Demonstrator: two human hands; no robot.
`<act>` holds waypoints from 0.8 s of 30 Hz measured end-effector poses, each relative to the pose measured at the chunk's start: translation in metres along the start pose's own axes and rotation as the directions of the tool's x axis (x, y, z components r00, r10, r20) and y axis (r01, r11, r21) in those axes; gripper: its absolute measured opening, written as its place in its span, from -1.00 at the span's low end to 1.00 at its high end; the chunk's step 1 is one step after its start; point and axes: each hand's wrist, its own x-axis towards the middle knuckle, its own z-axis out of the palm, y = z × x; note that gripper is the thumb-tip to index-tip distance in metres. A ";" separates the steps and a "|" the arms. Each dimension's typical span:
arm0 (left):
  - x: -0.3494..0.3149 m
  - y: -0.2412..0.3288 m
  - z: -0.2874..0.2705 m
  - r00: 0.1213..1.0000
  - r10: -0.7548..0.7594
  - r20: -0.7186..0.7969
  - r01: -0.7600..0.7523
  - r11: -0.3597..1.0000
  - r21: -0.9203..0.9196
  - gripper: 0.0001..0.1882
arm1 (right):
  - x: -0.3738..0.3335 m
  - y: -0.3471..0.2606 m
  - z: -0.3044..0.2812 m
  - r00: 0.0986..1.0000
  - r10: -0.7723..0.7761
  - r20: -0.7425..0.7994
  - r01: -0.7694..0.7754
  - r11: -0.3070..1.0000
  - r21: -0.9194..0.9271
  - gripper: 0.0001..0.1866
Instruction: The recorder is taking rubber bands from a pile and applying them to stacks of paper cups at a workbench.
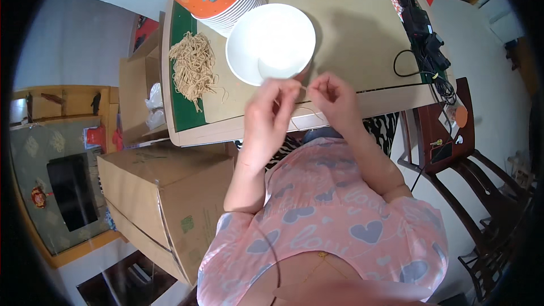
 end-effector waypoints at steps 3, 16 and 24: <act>0.035 0.001 -0.012 0.964 0.267 -0.011 -0.252 0.922 0.294 -0.88 | 0.011 0.007 0.008 0.995 0.006 -0.103 0.010 0.989 0.145 -0.94; 0.058 -0.021 -0.007 0.935 -0.169 0.313 0.167 0.985 0.034 -0.78 | 0.026 0.029 0.008 0.996 -0.064 -0.063 0.076 0.976 0.202 -0.95; 0.057 -0.024 -0.010 0.942 -0.114 0.316 0.076 0.989 0.130 -0.75 | 0.027 0.024 0.009 0.993 -0.067 -0.093 0.087 0.971 0.225 -0.93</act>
